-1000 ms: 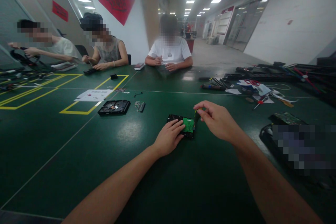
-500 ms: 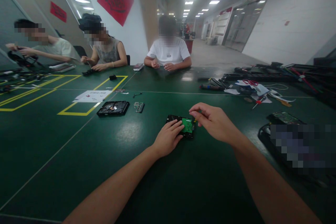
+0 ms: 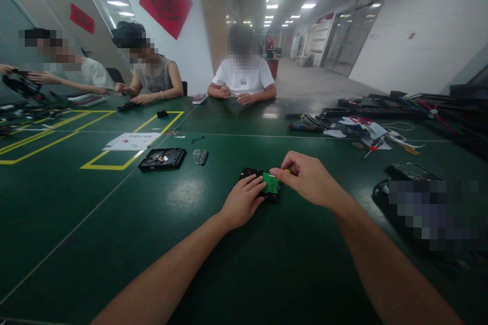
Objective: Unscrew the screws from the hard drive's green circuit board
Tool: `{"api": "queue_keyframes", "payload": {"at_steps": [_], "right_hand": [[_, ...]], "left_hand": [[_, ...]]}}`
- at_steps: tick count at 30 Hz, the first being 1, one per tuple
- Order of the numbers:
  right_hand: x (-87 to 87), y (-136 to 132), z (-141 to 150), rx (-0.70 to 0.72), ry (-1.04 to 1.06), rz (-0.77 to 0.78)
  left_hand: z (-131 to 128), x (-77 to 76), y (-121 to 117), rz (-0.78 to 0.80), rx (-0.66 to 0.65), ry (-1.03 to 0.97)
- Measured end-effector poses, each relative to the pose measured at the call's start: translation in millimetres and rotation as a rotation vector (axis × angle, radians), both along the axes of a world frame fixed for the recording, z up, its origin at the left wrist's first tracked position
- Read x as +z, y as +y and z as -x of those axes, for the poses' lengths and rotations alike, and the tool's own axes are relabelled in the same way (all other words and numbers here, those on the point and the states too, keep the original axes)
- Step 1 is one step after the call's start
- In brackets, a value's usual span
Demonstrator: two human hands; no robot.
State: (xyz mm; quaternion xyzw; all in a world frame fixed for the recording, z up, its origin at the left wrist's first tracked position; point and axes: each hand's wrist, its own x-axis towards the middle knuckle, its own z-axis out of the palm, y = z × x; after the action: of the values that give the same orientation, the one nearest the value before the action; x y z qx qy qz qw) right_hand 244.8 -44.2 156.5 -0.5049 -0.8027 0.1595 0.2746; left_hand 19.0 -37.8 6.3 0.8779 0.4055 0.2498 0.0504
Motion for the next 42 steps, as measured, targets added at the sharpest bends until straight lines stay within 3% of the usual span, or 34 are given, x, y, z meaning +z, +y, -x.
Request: {"api": "queue_keyframes", "payload": {"at_steps": [8,13,22,29,35,42], "right_hand": [[-6.7,3.6,-0.6,-0.017,0.079,0.027],[-2.4,1.1,-1.7,0.084,0.084,0.061],[-0.3,5.1,-5.0,0.164,0.081,-0.069],[-2.7,3.8,-5.3,0.050,0.060,0.017],[-0.8,3.9,-4.2,0.125,0.051,-0.048],[-1.1,2.6,-5.6,0.073,0.103,0.067]], "left_hand": [[0.1,-2.0,0.7,0.001,-0.001,-0.005],[0.3,-2.4,1.2,-0.009,0.000,0.004],[0.2,-2.8,0.9,0.003,0.008,-0.009],[-0.3,-2.4,1.3,-0.002,0.006,0.007],[-0.3,-4.1,1.9,-0.015,0.008,0.007],[0.5,-4.7,2.5,0.000,0.007,0.018]]}}
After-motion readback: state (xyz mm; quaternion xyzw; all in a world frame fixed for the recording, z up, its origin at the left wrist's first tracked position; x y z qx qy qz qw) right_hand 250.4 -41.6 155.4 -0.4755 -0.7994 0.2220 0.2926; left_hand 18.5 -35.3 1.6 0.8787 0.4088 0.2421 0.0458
